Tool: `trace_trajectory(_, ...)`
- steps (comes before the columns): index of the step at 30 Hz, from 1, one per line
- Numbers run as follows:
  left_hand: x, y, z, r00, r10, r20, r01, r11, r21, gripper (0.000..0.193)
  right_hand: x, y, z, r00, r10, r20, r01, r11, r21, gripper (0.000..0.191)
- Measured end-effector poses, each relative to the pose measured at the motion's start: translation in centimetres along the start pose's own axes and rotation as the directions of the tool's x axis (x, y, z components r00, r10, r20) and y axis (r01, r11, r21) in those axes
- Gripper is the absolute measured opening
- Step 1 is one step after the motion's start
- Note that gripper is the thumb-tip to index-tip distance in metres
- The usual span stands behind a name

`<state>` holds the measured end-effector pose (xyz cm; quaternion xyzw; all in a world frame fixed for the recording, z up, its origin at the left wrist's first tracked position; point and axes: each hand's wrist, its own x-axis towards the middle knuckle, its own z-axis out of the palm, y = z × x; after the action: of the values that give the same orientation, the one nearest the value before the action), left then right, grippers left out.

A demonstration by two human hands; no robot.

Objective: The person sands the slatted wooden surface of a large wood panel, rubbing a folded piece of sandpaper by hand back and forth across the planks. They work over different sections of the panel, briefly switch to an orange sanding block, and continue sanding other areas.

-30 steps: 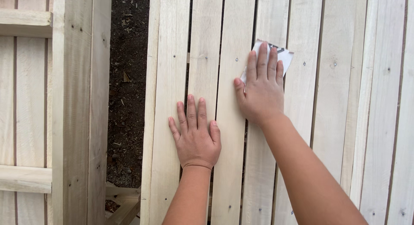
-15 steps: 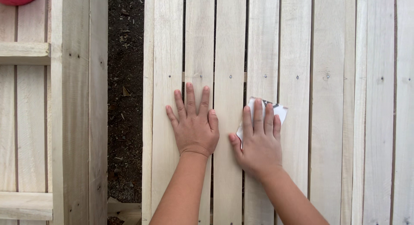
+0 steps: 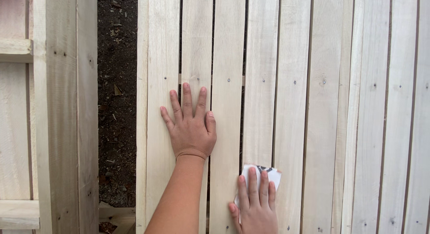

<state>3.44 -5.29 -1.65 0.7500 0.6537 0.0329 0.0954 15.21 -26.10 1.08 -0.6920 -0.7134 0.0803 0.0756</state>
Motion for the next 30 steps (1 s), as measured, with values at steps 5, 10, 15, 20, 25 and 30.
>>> trace_trajectory(5, -0.4, -0.1, 0.0, 1.000, -0.010, 0.004, 0.010, 1.000, -0.008, 0.062, 0.1, 0.6, 1.4, 0.999, 0.030, -0.012, -0.031, 0.999, -0.029, 0.068)
trace_trajectory(10, -0.3, -0.1, -0.1, 1.000, -0.005, -0.001, 0.005, 1.000, -0.014, 0.063, 19.5, 4.9, -0.8, 0.991, 0.110, 0.078, -0.103, 0.991, -0.079, 0.076)
trace_trajectory(15, -0.1, -0.2, -0.2, 1.000, -0.010, 0.020, 0.010, 1.000, 0.001, 0.063, 27.0, 5.9, -1.7, 0.980, 0.182, 0.076, -0.178, 0.982, -0.058, 0.075)
trace_trajectory(20, 0.0, -0.3, 0.0, 0.999, -0.006, 0.040, 0.006, 1.000, 0.011, 0.064, 10.4, 1.0, -1.5, 0.988, 0.126, 0.084, -0.127, 0.992, -0.002, 0.072)
trace_trajectory(25, -0.2, -0.2, 0.1, 1.000, -0.008, 0.015, 0.008, 1.000, -0.013, 0.063, -2.6, -1.7, 0.4, 0.999, 0.036, 0.033, -0.035, 0.999, -0.007, 0.071)
trace_trajectory(30, -0.4, -0.6, -0.1, 0.999, -0.014, 0.031, 0.015, 1.000, -0.013, 0.064, 8.6, 2.1, 2.0, 0.991, 0.121, 0.053, -0.120, 0.992, -0.026, 0.076)
